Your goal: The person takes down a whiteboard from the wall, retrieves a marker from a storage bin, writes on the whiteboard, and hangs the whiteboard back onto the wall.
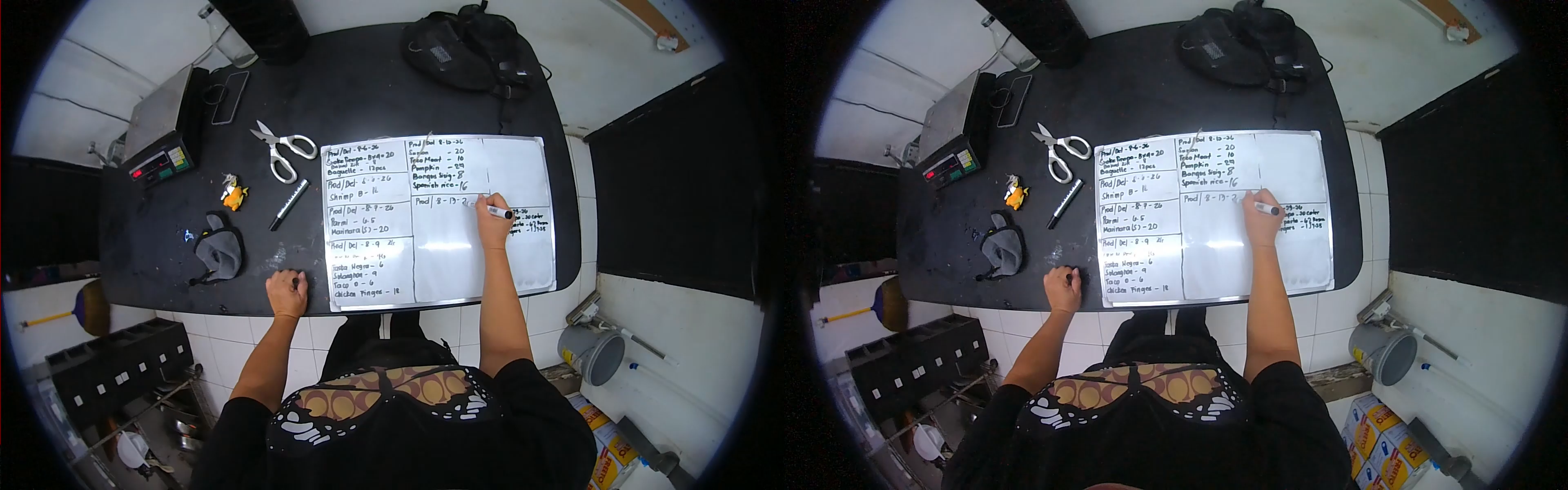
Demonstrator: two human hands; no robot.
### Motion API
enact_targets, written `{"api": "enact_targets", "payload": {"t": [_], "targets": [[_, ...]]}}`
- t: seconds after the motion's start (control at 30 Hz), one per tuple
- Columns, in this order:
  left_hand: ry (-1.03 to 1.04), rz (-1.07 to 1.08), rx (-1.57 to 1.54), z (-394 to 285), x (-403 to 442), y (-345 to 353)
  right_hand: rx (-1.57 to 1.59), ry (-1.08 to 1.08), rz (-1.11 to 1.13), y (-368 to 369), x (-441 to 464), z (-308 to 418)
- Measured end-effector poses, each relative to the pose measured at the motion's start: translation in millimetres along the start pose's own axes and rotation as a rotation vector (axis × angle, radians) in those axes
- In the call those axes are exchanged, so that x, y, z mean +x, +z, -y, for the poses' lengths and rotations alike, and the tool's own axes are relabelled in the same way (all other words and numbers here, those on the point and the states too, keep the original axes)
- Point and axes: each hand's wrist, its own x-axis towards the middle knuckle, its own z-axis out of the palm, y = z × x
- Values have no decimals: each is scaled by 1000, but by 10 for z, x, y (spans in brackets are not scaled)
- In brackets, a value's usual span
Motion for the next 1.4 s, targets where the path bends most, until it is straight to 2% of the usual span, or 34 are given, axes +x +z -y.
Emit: {"api": "enact_targets", "payload": {"t": [0.23, 0.33, 0.43, 0.73, 0.83, 0.93, 1.03, 1.17, 1.3, 1.33, 1.4], "targets": [[-4, 11, 4, 21, -3, 4, -2, -72, -61, 7, 3, -88], [11, -2, 7, 7, 5, -3, 86, 35, -97, 20, 35, -129], [4, -2, 5, -15, 8, -20, 31, -29, -124, 25, 37, -111], [16, -19, -6, 0, 5, -7, 44, -55, -104, 3, 43, -175], [2, -16, -17, -6, 3, -13, 3, -128, -65, -38, 76, -219], [3, -19, -19, -11, 1, -17, 311, 163, -101, -83, 187, -465], [9, -48, -12, 3, -3, 5, 554, 274, -59, -160, 113, -69], [5, -26, -7, 6, 4, 11, 366, 49, 123, 78, -107, 47], [7, -19, 8, 7, 4, -15, 315, 65, 135, 287, -282, 148], [12, -12, 16, 4, 9, -7, 356, 19, 40, 280, -237, 118], [-4, -10, 0, -1, 17, -13, 578, 215, -154, -7, -31, 230]]}}
